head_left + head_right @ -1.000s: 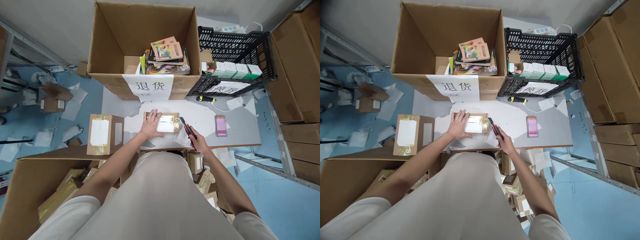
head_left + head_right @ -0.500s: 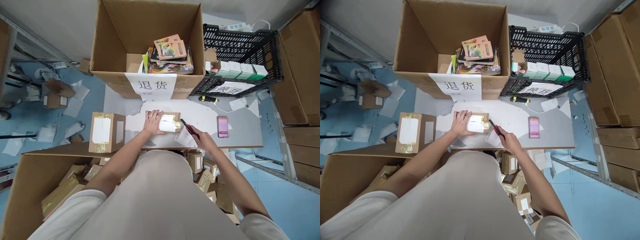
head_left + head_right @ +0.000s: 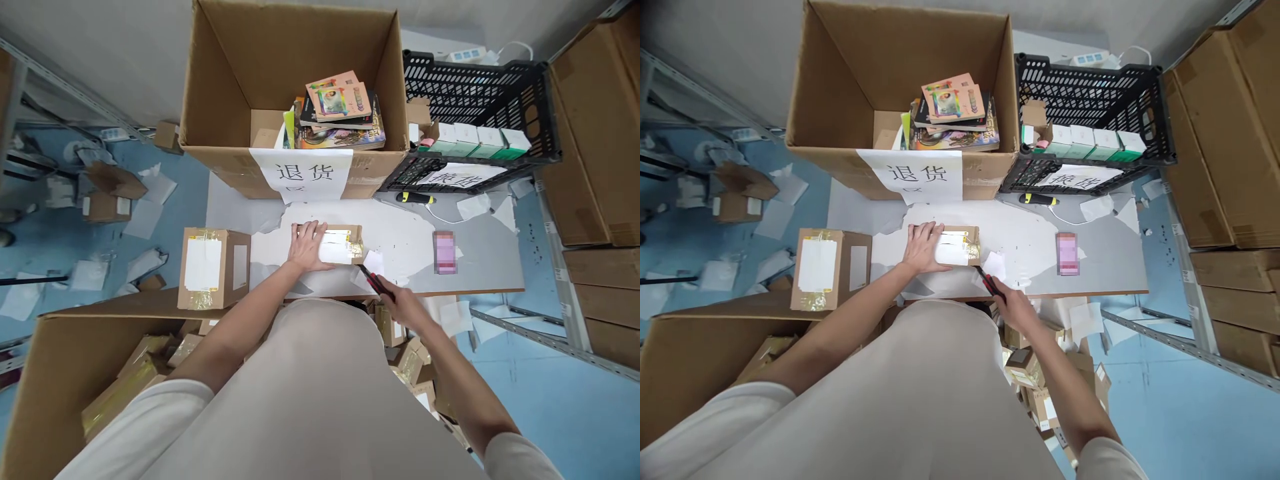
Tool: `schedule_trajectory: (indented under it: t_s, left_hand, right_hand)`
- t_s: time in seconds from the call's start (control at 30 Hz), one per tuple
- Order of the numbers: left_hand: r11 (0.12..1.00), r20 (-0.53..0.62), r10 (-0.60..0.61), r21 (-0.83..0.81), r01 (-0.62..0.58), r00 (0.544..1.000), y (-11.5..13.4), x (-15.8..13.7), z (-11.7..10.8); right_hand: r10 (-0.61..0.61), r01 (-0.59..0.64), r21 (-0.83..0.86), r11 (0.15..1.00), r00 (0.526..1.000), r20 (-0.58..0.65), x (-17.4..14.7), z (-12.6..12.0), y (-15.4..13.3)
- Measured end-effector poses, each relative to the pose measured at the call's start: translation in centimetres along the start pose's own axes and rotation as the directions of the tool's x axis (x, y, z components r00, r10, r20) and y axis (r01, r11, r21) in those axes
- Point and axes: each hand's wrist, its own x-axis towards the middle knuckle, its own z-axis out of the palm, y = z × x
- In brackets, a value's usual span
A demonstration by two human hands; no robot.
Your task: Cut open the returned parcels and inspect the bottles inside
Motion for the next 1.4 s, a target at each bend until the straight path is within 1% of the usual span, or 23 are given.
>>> schedule_trajectory:
  t_s: [0.07, 0.13, 0.2, 0.27, 0.33, 0.4, 0.43, 0.5, 0.57, 0.6, 0.67, 0.73, 0.83, 0.9, 0.97, 1.03, 1.1, 1.17, 1.2, 1.27, 1.3, 1.33, 1.4]
  left_hand:
    - [1.000, -0.001, 0.003, -0.009, -0.003, 1.000, 0.0, 0.0, 0.1]
    - [1.000, 0.003, 0.008, -0.017, -0.008, 1.000, 0.0, 0.0, 0.1]
    - [1.000, 0.009, 0.007, -0.014, -0.006, 1.000, 0.1, 0.0, 0.0]
    - [1.000, 0.021, 0.015, -0.012, -0.015, 1.000, 0.1, 0.0, -0.3]
    - [0.999, 0.033, 0.035, -0.030, -0.034, 0.999, -0.4, 0.0, -0.7]
    - [0.998, 0.009, 0.010, -0.066, -0.010, 1.000, -1.3, 0.2, -1.3]
    - [0.995, -0.020, -0.036, -0.091, 0.034, 0.999, -2.0, 0.3, -1.6]
    - [0.968, -0.045, -0.181, -0.183, 0.170, 0.983, -3.7, 0.6, -2.1]
    - [0.890, 0.030, -0.323, -0.331, 0.314, 0.946, -5.3, 0.6, -2.4]
    - [0.837, 0.081, -0.371, -0.401, 0.371, 0.925, -6.0, 0.5, -2.4]
    - [0.740, 0.130, -0.440, -0.508, 0.441, 0.888, -6.9, -0.3, -2.1]
    - [0.645, 0.109, -0.523, -0.599, 0.476, 0.846, -6.9, -1.8, -1.6]
    - [0.507, 0.111, -0.618, -0.700, 0.502, 0.779, -5.2, -5.3, -0.1]
    - [0.481, 0.126, -0.630, -0.712, 0.512, 0.767, -3.3, -7.7, 1.2]
    - [0.414, 0.165, -0.639, -0.750, 0.516, 0.752, -1.2, -9.5, 2.5]
    - [0.332, 0.205, -0.646, -0.792, 0.513, 0.735, 0.6, -10.6, 3.6]
    - [0.287, 0.227, -0.648, -0.811, 0.510, 0.727, 1.8, -11.1, 4.1]
    - [0.305, 0.231, -0.651, -0.793, 0.528, 0.723, 2.2, -11.3, 3.9]
    - [0.336, 0.227, -0.654, -0.767, 0.546, 0.721, 2.2, -11.2, 3.6]
    - [0.430, 0.202, -0.656, -0.692, 0.580, 0.727, 1.5, -10.2, 2.4]
    - [0.485, 0.176, -0.651, -0.651, 0.583, 0.738, 1.0, -9.3, 1.7]
    - [0.544, 0.142, -0.635, -0.616, 0.569, 0.760, 0.4, -7.9, 0.9]
    - [0.653, 0.045, -0.572, -0.579, 0.488, 0.819, -0.9, -4.1, -0.6]
  right_hand:
    - [-0.031, 0.030, 0.061, 0.998, 0.999, 0.015, -0.7, 1.7, 0.2]
    - [-0.009, 0.014, 0.116, 0.993, 0.999, -0.046, -1.3, 2.9, 0.8]
    - [0.059, -0.039, 0.192, 0.981, 0.993, -0.099, -1.9, 3.6, 1.6]
    - [0.154, -0.108, 0.343, 0.933, 0.982, -0.108, -2.1, 3.9, 2.2]
    - [0.260, -0.155, 0.558, 0.815, 0.959, -0.113, -1.5, 4.2, 2.4]
    - [0.331, -0.114, 0.756, 0.645, 0.933, -0.141, -0.1, 4.7, 1.7]
    - [0.358, -0.068, 0.829, 0.556, 0.919, -0.164, 0.9, 5.1, 1.1]
    - [0.385, 0.024, 0.921, 0.388, 0.904, -0.185, 2.9, 5.9, -0.4]
    - [0.374, 0.074, 0.967, 0.246, 0.913, -0.165, 4.8, 6.6, -1.8]
    - [0.355, 0.082, 0.977, 0.195, 0.923, -0.148, 5.6, 6.9, -2.4]
    - [0.325, 0.100, 0.985, 0.141, 0.935, -0.141, 7.4, 6.8, -3.0]
    - [0.327, 0.141, 0.980, 0.141, 0.928, -0.180, 9.2, 6.2, -3.2]
    - [0.294, 0.218, 0.961, 0.171, 0.920, -0.261, 11.9, 4.5, -3.1]
    - [0.228, 0.241, 0.952, 0.190, 0.932, -0.281, 13.4, 3.5, -3.1]
    - [0.174, 0.240, 0.948, 0.208, 0.945, -0.277, 14.4, 3.0, -3.3]
    - [0.161, 0.234, 0.948, 0.218, 0.949, -0.271, 14.7, 3.0, -3.4]
    - [0.161, 0.227, 0.949, 0.217, 0.951, -0.264, 14.8, 3.3, -3.3]
    - [0.161, 0.215, 0.954, 0.209, 0.955, -0.251, 14.7, 3.4, -3.1]
    - [0.161, 0.210, 0.956, 0.205, 0.956, -0.245, 14.5, 3.5, -3.0]
    - [0.181, 0.205, 0.957, 0.204, 0.953, -0.242, 13.6, 3.7, -2.8]
    - [0.203, 0.202, 0.957, 0.209, 0.948, -0.244, 12.8, 3.9, -2.8]
    - [0.230, 0.193, 0.957, 0.217, 0.942, -0.242, 11.8, 4.3, -2.7]
    - [0.285, 0.148, 0.965, 0.218, 0.936, -0.208, 9.1, 5.5, -2.9]
